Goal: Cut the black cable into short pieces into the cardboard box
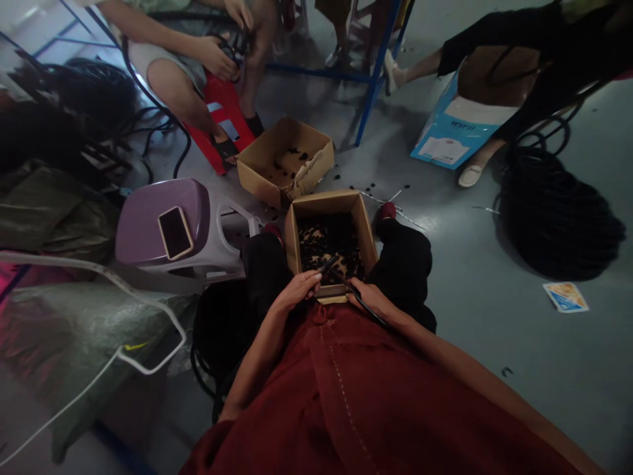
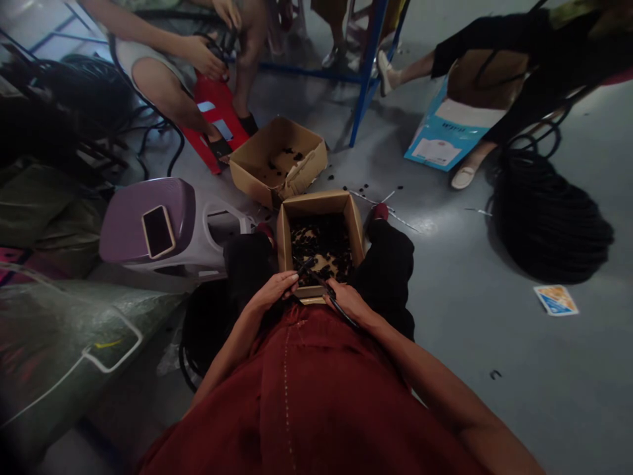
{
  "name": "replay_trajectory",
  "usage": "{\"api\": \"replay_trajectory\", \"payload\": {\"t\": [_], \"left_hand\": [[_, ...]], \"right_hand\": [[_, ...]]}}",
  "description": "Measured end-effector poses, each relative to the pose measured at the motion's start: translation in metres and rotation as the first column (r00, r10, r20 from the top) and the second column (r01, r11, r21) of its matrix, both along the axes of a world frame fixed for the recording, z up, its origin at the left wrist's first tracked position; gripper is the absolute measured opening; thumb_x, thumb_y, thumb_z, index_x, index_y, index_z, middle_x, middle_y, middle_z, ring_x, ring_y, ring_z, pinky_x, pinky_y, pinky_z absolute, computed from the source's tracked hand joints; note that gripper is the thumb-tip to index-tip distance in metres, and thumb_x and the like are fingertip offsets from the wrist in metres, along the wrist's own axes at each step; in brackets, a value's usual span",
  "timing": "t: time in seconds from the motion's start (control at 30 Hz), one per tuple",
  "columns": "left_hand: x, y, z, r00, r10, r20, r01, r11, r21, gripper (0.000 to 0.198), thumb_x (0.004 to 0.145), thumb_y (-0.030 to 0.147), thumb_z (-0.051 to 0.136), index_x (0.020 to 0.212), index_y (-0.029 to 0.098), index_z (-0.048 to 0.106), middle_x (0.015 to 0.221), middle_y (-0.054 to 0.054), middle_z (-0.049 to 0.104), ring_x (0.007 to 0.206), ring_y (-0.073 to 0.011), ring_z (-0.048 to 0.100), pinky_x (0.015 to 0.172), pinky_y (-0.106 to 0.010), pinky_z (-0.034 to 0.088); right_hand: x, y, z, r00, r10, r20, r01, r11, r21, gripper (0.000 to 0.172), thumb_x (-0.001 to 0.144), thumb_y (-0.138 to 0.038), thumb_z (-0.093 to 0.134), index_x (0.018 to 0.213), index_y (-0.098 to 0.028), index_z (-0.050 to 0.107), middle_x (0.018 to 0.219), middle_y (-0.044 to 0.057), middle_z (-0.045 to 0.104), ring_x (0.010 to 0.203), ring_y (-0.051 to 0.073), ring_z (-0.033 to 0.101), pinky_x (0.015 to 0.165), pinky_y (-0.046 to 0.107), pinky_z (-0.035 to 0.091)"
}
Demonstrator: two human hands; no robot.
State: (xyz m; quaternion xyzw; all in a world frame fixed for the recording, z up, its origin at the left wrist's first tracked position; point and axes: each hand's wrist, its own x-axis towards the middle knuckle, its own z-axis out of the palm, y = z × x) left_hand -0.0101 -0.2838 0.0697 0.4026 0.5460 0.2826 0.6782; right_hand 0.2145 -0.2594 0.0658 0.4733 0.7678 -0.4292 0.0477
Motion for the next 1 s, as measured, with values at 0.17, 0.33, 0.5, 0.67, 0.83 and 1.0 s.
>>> {"api": "replay_trajectory", "payload": {"t": [0.17,0.33,0.5,0.67,0.83,1.0], "left_hand": [[-0.001,0.000,-0.004,1.000,0.008,-0.017,-0.008,1.000,-0.015,0.038,0.080,0.052,0.052,0.083,0.014,0.054,0.062,0.004,0.046,0.045,-0.0047,0.036,0.042,-0.018,0.027],[-0.002,0.002,-0.005,0.958,-0.027,-0.286,0.076,0.984,0.160,0.030,0.082,0.037,0.054,0.101,0.016,0.065,0.076,-0.001,0.061,0.066,-0.0123,0.054,0.063,-0.023,0.041],[0.005,-0.002,-0.010,0.806,0.052,-0.590,0.166,0.936,0.310,0.028,0.084,0.032,0.055,0.106,0.020,0.068,0.097,-0.008,0.065,0.091,-0.0210,0.057,0.084,-0.028,0.040],[0.015,-0.011,-0.013,0.679,0.068,-0.731,0.224,0.929,0.294,0.032,0.089,0.036,0.048,0.113,0.021,0.064,0.095,-0.009,0.063,0.088,-0.0204,0.056,0.079,-0.027,0.039],[0.018,-0.013,-0.014,0.636,0.037,-0.771,0.267,0.927,0.265,0.032,0.090,0.036,0.045,0.113,0.020,0.062,0.093,-0.010,0.062,0.087,-0.0203,0.057,0.078,-0.027,0.039],[0.014,-0.008,-0.017,0.904,0.031,-0.426,0.068,0.974,0.215,0.031,0.086,0.041,0.051,0.099,0.015,0.062,0.087,-0.007,0.063,0.078,-0.0166,0.056,0.070,-0.025,0.042]], "right_hand": [[0.000,0.002,0.002,1.000,0.001,-0.016,-0.001,0.999,-0.032,0.034,0.085,-0.034,0.046,0.113,-0.016,0.051,0.097,0.011,0.065,0.084,0.021,0.061,0.071,0.027,0.040],[0.002,0.005,-0.001,0.996,-0.004,-0.088,-0.005,0.995,-0.103,0.042,0.084,-0.038,0.049,0.119,-0.013,0.049,0.113,0.015,0.060,0.098,0.024,0.058,0.082,0.032,0.041],[0.004,0.006,-0.006,0.996,-0.030,-0.080,0.018,0.989,-0.149,0.042,0.085,-0.040,0.050,0.120,-0.016,0.049,0.109,0.013,0.062,0.094,0.023,0.059,0.079,0.031,0.042],[0.002,0.005,-0.006,0.999,-0.020,-0.034,0.015,0.989,-0.147,0.041,0.087,-0.042,0.048,0.118,-0.015,0.049,0.107,0.013,0.063,0.091,0.022,0.060,0.077,0.029,0.042],[0.000,0.005,-0.008,0.999,0.021,0.030,-0.019,0.997,-0.069,0.034,0.087,-0.041,0.046,0.110,-0.015,0.052,0.101,0.012,0.064,0.088,0.021,0.060,0.074,0.027,0.041],[0.003,0.003,-0.007,1.000,0.020,0.018,-0.020,1.000,-0.017,0.031,0.085,-0.034,0.048,0.111,-0.016,0.053,0.102,0.011,0.065,0.088,0.020,0.059,0.073,0.026,0.039]]}}
